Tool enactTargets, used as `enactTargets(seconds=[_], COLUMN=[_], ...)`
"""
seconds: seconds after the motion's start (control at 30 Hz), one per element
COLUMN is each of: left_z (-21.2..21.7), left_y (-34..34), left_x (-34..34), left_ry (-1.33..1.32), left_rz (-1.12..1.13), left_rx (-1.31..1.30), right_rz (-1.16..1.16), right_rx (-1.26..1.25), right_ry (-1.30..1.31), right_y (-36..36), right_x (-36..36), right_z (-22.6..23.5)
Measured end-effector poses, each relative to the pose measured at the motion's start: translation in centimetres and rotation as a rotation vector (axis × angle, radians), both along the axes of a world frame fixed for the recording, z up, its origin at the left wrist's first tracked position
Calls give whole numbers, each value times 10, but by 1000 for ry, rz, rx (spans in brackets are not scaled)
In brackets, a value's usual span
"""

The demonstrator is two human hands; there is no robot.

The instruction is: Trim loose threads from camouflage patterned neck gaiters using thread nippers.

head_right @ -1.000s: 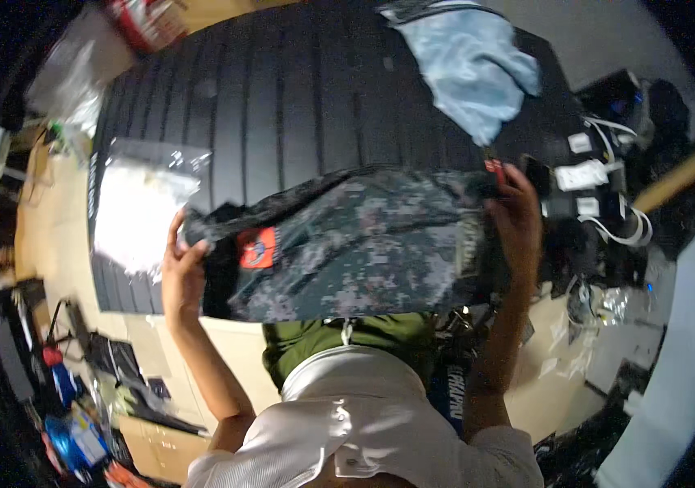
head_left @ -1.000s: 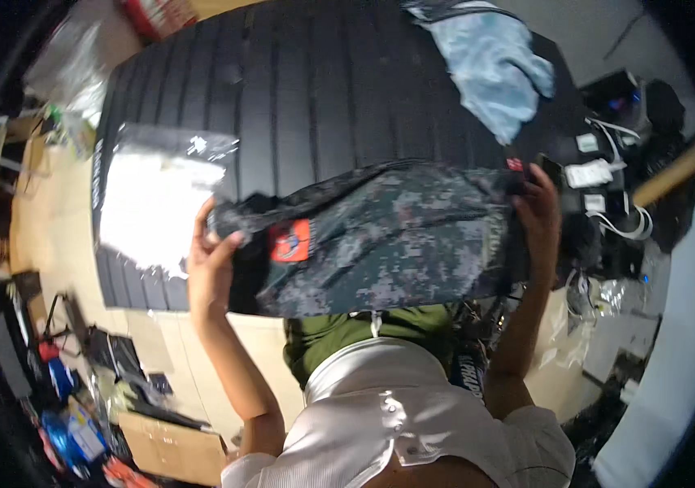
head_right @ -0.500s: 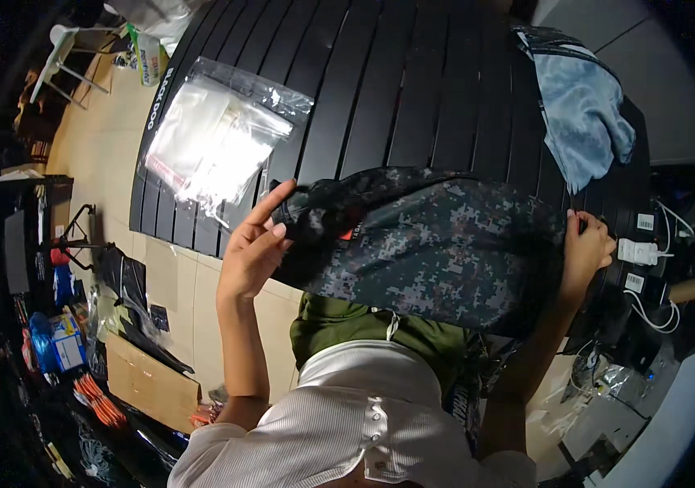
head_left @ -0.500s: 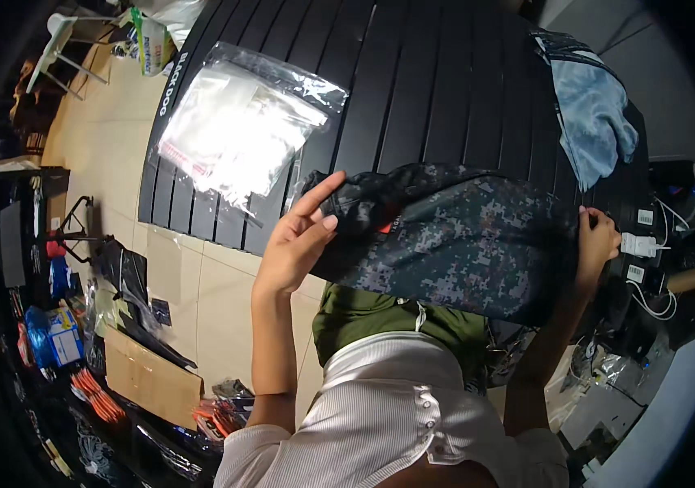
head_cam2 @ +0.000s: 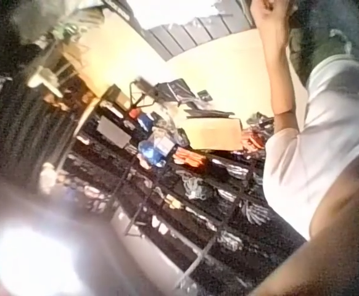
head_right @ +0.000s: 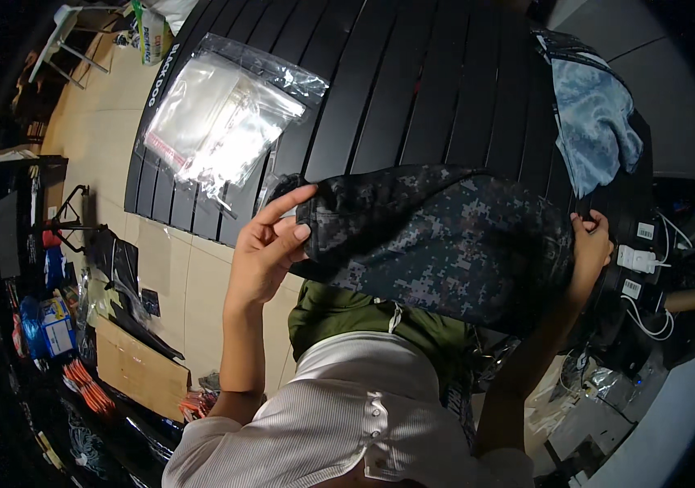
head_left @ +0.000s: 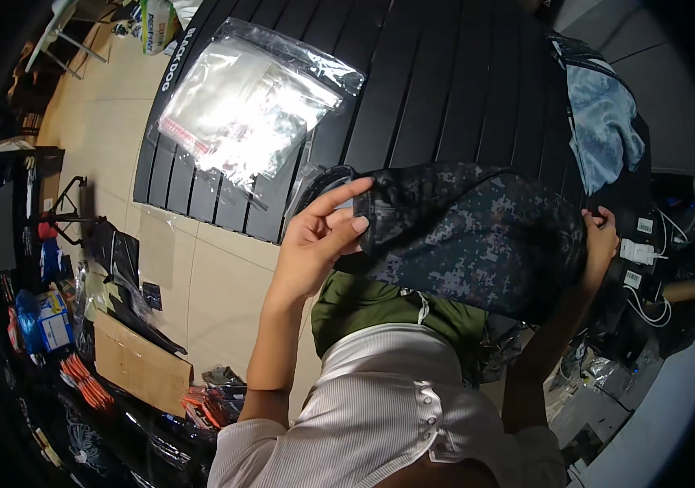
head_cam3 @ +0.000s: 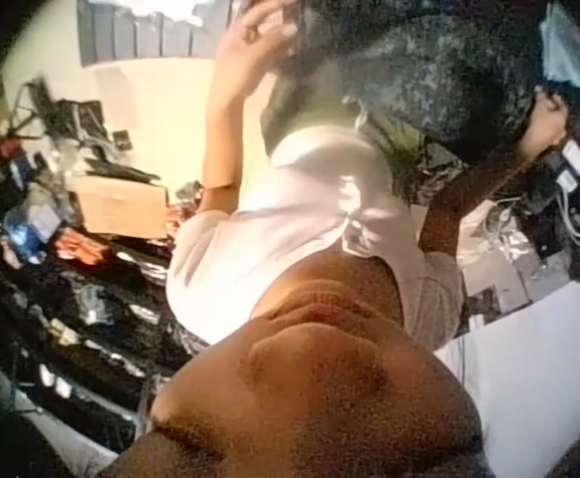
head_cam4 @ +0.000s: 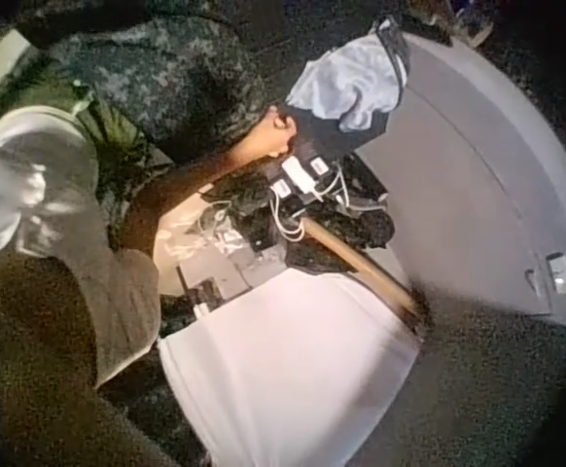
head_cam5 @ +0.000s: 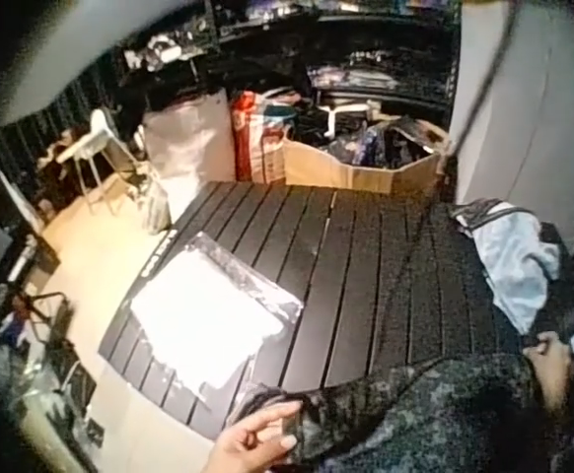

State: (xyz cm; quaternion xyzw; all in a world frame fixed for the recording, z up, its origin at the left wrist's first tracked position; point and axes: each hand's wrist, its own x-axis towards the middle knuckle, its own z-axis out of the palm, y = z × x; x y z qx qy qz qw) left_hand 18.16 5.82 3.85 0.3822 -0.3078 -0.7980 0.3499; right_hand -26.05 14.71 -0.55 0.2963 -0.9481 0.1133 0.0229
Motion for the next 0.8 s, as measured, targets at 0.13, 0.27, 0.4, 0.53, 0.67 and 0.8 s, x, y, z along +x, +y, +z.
enactTargets(seconds=[0.13, 0.27, 0.4, 0.53, 0.67, 0.8], left_z=[-4, -1, 14, 9, 12, 11], left_y=[7, 13, 11, 13, 15, 21], left_x=[-2, -4, -16, -23, -34, -43], left_ry=[-58, -30, 28, 39, 57, 24], left_rz=[37, 61, 0, -25, -56, -59], left_rx=[0, 24, 15, -12, -40, -52], right_rz=[2, 22, 218, 294, 375, 921], right_rx=[64, 112, -782, -1245, -1418, -891], right_ry=[-52, 27, -207, -651, -1663, -954], right_y=[-1, -3, 30, 2, -19, -28], right_x=[-12, -10, -34, 70, 143, 199], right_z=[2, -3, -9, 58, 78, 60])
